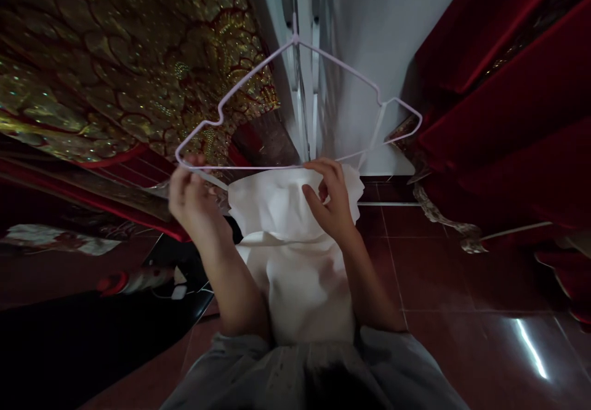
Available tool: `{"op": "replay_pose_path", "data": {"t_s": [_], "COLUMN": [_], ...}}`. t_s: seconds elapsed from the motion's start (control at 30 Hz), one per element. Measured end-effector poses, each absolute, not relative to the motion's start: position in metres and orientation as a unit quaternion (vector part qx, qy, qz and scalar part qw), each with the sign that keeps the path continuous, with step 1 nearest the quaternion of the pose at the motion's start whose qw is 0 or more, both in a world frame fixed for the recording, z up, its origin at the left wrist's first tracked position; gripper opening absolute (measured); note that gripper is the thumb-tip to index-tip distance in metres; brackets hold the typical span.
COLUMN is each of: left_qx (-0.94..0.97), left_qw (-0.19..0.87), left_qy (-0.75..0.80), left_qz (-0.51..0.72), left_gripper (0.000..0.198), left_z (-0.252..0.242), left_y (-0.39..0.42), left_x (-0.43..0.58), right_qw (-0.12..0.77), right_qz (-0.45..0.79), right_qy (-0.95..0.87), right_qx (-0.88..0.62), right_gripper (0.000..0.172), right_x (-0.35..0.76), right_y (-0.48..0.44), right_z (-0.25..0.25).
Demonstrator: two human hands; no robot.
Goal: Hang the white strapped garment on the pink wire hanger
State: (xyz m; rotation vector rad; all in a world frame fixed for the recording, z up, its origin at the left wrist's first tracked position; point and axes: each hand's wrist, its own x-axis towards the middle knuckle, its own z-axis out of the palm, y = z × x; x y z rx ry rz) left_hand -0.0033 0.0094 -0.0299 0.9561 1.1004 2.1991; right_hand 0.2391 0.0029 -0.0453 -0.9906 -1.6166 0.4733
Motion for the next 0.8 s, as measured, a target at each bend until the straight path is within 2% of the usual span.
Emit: {"op": "replay_pose_path", "data": {"t_s": [0.1,0.2,0.33,0.4,0.53,0.6,0.7,0.8], "left_qx": [0.349,0.329,0.333,0.337,0.341,0.343,0.349,0.360], "left_qw": [0.364,0.406,0.417,0.413,0.404,0.401,0.398,0.393], "left_qy": [0.372,0.309,0.290,0.294,0.299,0.298,0.294,0.306], "left_qz": [0.779,0.795,0.794,0.793,0.794,0.795,0.796,0.789], "left_gripper": [0.033,0.040,0.043,0.044,0.046,0.047,0.047,0.048], "left_z": [-0.026,-0.014,-0.009,-0.009,-0.010,-0.010,-0.009,-0.007], "left_y": [0.005,0.004,0.003,0.003,0.004,0.005,0.007,0.008], "left_x": [0.031,0.050,0.052,0.049,0.048,0.048,0.044,0.038], "right_qw": [0.545,0.550,0.660,0.687,0.641,0.607,0.574,0.637], "right_qz": [0.203,0.188,0.102,0.098,0.179,0.228,0.275,0.225], "right_qy": [-0.690,-0.692,-0.597,-0.553,-0.570,-0.600,-0.640,-0.617], "right_qx": [-0.431,-0.427,-0.443,-0.461,-0.481,-0.468,-0.430,-0.403], "right_gripper": [0.033,0.037,0.044,0.049,0.023,0.018,0.023,0.034], "right_x": [0.238,0.244,0.275,0.295,0.315,0.311,0.299,0.297], "right_y": [-0.006,-0.009,0.006,0.017,0.023,0.019,0.020,0.038], "right_z": [-0.042,-0.039,-0.039,-0.035,-0.011,0.007,0.029,0.034]}}
